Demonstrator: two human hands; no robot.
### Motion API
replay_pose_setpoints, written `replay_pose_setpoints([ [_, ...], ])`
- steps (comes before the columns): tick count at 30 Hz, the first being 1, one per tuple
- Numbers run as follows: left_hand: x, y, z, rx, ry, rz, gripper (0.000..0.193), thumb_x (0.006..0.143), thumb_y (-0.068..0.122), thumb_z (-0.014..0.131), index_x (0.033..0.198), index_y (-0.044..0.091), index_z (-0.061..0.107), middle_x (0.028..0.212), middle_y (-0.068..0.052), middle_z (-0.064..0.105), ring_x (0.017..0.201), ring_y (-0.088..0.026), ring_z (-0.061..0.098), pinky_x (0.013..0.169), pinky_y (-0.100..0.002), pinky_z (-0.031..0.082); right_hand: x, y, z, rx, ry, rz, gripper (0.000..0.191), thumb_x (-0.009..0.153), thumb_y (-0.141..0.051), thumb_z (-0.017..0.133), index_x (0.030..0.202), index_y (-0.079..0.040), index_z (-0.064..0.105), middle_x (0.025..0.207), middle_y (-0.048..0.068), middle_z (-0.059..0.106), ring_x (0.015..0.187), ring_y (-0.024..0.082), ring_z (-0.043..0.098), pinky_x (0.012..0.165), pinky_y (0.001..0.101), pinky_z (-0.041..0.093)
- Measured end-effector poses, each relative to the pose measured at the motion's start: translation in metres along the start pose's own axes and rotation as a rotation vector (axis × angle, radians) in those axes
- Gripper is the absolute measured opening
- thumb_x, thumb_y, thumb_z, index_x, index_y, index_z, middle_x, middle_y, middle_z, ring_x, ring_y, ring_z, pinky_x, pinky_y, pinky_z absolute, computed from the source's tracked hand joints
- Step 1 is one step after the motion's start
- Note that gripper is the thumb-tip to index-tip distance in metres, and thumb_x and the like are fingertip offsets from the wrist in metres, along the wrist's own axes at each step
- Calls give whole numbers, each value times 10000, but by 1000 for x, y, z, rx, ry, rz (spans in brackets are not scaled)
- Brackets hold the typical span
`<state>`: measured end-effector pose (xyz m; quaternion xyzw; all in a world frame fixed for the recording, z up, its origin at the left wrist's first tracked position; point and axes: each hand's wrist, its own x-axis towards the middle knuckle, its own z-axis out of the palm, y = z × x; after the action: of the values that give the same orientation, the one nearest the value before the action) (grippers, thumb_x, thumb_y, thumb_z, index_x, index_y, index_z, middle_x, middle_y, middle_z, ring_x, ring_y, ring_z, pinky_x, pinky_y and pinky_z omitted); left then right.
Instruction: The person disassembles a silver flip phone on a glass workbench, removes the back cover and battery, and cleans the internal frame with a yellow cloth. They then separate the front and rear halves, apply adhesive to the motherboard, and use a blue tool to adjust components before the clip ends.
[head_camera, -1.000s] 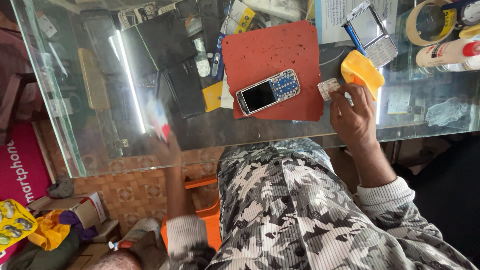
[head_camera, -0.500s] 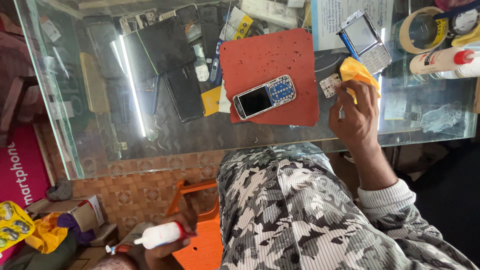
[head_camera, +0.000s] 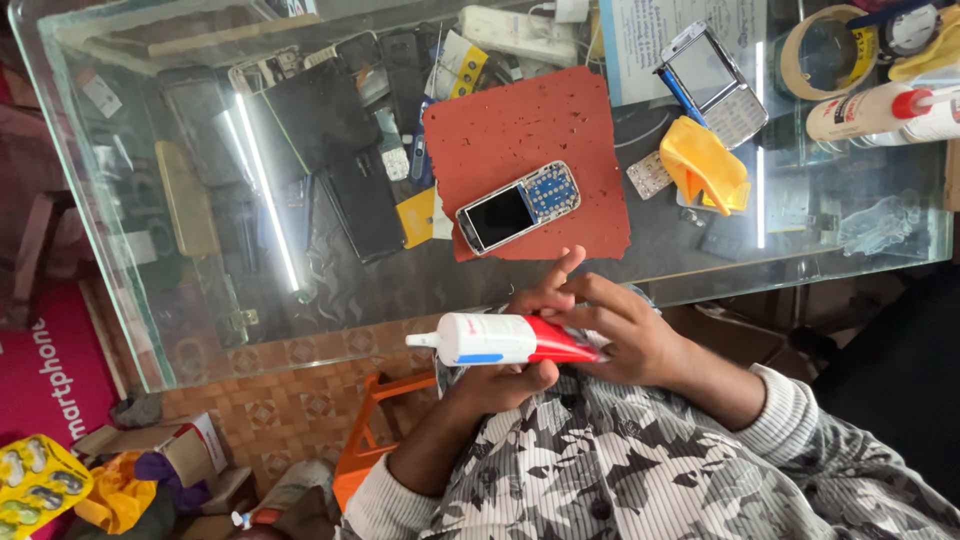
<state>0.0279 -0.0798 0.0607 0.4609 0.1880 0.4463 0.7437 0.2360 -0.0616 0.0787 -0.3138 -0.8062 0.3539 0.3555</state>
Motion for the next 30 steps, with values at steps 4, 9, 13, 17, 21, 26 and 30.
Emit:
replay_pose_setpoints([
  [4,3,-7,-13,-181,202,89,765,944,426,784,1532,104,416,1581,-172,452,1499,-296,422,1287,-471,323,-21,13,-19,233,158,119,304,858,-149,723,1092,34,659,1109,197,693,986,257,728,838,403,606],
  [9,-5,0,-45,380,319,162,270,973,125,777,1203,12,692,1198,-139,700,981,-200,752,787,-292,652,-45,32,-32,525,292,409,144,936,-128,717,957,-25,618,1022,207,702,892,201,684,763,314,547],
  [13,-2,9,-44,737,192,187,224,928,-33,750,1141,5,691,1120,-127,713,962,-223,751,791,-312,633,-51,42,-36,740,182,419,215,915,-116,709,1038,-3,573,1231,253,667,1108,276,714,885,380,616],
  [17,5,21,-46,1038,112,220,306,877,-67,710,1172,8,678,1069,-124,720,886,-234,734,705,-353,610,-55,38,-39,1064,132,685,425,881,-41,734,1271,64,601,1229,310,681,1105,371,733,902,480,648],
  [21,11,26,-56,1213,-61,307,306,848,-83,667,1152,-56,636,1012,-147,678,838,-248,710,671,-369,578,-53,37,-43,808,62,572,508,867,-17,772,1345,88,638,1253,291,739,1129,381,723,980,488,588],
  [26,21,21,-55,930,30,202,161,983,43,664,856,63,566,813,-48,606,672,-192,619,594,-349,504,-43,39,-48,792,27,294,443,891,-12,763,1321,28,665,1298,233,720,1330,406,652,1118,510,562],
  [30,32,28,-54,794,124,120,143,972,117,663,968,-13,603,908,-107,654,718,-189,648,629,-319,525,-37,37,-49,685,80,321,432,895,-15,784,1311,13,669,1249,215,745,1355,410,634,1073,495,598],
])
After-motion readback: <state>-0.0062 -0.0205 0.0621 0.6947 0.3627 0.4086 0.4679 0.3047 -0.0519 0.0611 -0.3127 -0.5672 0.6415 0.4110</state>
